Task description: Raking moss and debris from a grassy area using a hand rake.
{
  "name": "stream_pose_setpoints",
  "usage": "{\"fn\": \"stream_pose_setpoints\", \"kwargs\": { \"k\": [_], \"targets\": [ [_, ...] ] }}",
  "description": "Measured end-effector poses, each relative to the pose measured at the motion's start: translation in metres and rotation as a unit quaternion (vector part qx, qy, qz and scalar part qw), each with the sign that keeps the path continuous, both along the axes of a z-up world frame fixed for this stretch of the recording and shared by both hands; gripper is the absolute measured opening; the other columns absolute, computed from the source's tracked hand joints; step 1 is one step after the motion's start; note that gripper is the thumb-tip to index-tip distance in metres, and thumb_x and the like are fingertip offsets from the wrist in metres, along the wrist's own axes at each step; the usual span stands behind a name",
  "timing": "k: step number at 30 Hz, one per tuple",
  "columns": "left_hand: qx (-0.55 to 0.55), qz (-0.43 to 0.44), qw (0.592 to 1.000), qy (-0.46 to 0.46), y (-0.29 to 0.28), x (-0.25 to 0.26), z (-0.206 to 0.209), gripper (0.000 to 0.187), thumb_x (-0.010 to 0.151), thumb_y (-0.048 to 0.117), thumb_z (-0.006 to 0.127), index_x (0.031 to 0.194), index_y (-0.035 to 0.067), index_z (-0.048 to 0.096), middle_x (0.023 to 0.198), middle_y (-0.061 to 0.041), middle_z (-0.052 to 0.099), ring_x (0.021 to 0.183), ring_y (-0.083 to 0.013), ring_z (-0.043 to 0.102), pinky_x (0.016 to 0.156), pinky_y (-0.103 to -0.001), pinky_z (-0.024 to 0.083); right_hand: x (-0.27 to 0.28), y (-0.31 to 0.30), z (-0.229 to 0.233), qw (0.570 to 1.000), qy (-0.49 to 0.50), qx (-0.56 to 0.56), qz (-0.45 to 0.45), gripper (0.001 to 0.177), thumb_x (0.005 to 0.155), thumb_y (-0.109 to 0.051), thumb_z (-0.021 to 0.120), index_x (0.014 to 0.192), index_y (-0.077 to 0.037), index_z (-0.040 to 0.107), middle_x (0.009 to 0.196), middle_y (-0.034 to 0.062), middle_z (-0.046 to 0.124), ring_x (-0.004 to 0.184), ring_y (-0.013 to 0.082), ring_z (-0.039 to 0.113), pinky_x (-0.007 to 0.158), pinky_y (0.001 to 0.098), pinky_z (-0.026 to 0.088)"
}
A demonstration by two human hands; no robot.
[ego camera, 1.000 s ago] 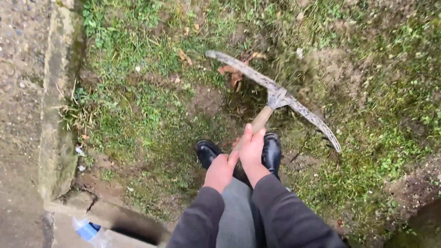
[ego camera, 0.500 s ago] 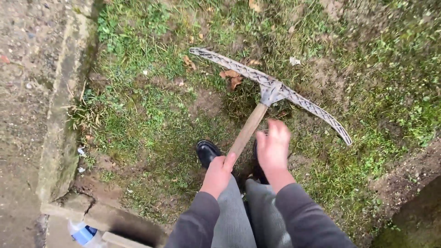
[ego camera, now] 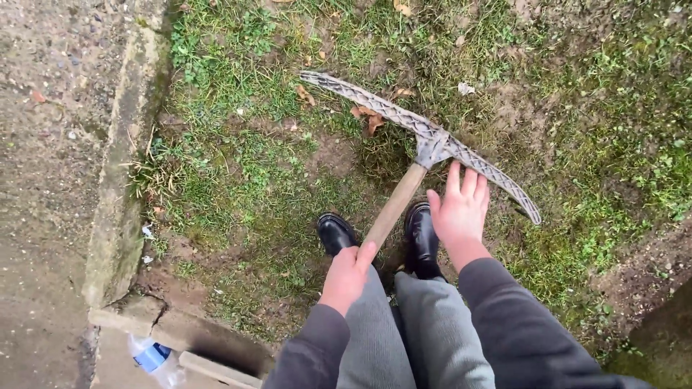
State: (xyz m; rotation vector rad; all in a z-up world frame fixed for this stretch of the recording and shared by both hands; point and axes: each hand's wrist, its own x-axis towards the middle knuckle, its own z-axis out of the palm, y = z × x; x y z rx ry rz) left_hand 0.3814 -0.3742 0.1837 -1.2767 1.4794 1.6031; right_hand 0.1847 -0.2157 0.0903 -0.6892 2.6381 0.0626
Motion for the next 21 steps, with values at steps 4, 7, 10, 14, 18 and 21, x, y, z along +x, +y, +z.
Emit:
{"fn": "stream_pose_setpoints", "kwargs": {
  "k": [4, 7, 10, 14, 18, 21],
  "targets": [
    [0.006, 0.020, 1.000, -0.001, -0.006, -0.001, 0.005, 0.066, 0.100, 0.064, 0.048, 0.061, 0.012, 0.056, 0.051, -0.007, 0.061, 0.066, -0.0264, 0.070, 0.074, -0.037, 0.056, -0.001, -0.009, -0.010, 1.000, -0.021, 0.001, -0.004, 0.077, 0.098, -0.044, 0.061, 0.161, -0.012, 0.031, 0.158, 0.0222, 0.030, 0.147, 0.0440, 0.027, 0.118, 0.0616, 0.032],
    [0.003, 0.031, 1.000, -0.003, -0.010, -0.001, 0.010, 0.067, 0.100, 0.063, 0.046, 0.059, 0.011, 0.055, 0.050, -0.008, 0.059, 0.065, -0.0280, 0.069, 0.071, -0.038, 0.055, 0.000, -0.017, -0.017, 0.998, -0.053, 0.029, 0.010, 0.077, 0.098, -0.048, 0.057, 0.162, -0.014, 0.030, 0.161, 0.0181, 0.027, 0.150, 0.0411, 0.023, 0.120, 0.0593, 0.031],
    [0.002, 0.044, 0.999, -0.009, -0.011, 0.000, 0.007, 0.066, 0.101, 0.060, 0.045, 0.058, 0.011, 0.053, 0.049, -0.008, 0.058, 0.062, -0.0260, 0.067, 0.069, -0.037, 0.054, -0.004, -0.028, -0.021, 0.991, -0.103, 0.081, 0.015, 0.077, 0.101, -0.051, 0.050, 0.164, -0.017, 0.023, 0.165, 0.0126, 0.023, 0.153, 0.0383, 0.014, 0.121, 0.0580, 0.028],
    [0.003, 0.064, 0.998, -0.019, -0.013, -0.001, 0.013, 0.064, 0.102, 0.057, 0.046, 0.059, 0.011, 0.056, 0.051, -0.007, 0.058, 0.062, -0.0245, 0.066, 0.068, -0.036, 0.054, 0.001, -0.033, -0.017, 0.980, -0.158, 0.123, 0.018, 0.077, 0.102, -0.054, 0.043, 0.166, -0.021, 0.015, 0.172, 0.0066, 0.008, 0.157, 0.0364, -0.002, 0.123, 0.0608, 0.021],
    [-0.011, 0.055, 0.998, -0.020, -0.016, -0.005, 0.003, 0.064, 0.101, 0.059, 0.045, 0.066, 0.008, 0.059, 0.059, -0.012, 0.063, 0.075, -0.0303, 0.069, 0.074, -0.041, 0.053, 0.001, -0.035, -0.004, 0.972, -0.193, 0.135, 0.008, 0.066, 0.106, -0.044, 0.041, 0.165, -0.024, 0.020, 0.173, 0.0059, 0.002, 0.157, 0.0359, -0.003, 0.123, 0.0592, 0.023],
    [-0.021, 0.040, 0.999, -0.027, -0.019, -0.003, 0.005, 0.065, 0.100, 0.062, 0.045, 0.069, 0.007, 0.063, 0.065, -0.015, 0.067, 0.083, -0.0334, 0.072, 0.078, -0.042, 0.054, 0.004, -0.038, 0.028, 0.975, -0.210, 0.068, -0.032, 0.062, 0.102, -0.021, 0.053, 0.160, -0.013, 0.034, 0.172, 0.0128, 0.008, 0.155, 0.0382, 0.018, 0.118, 0.0556, 0.038]
  ]
}}
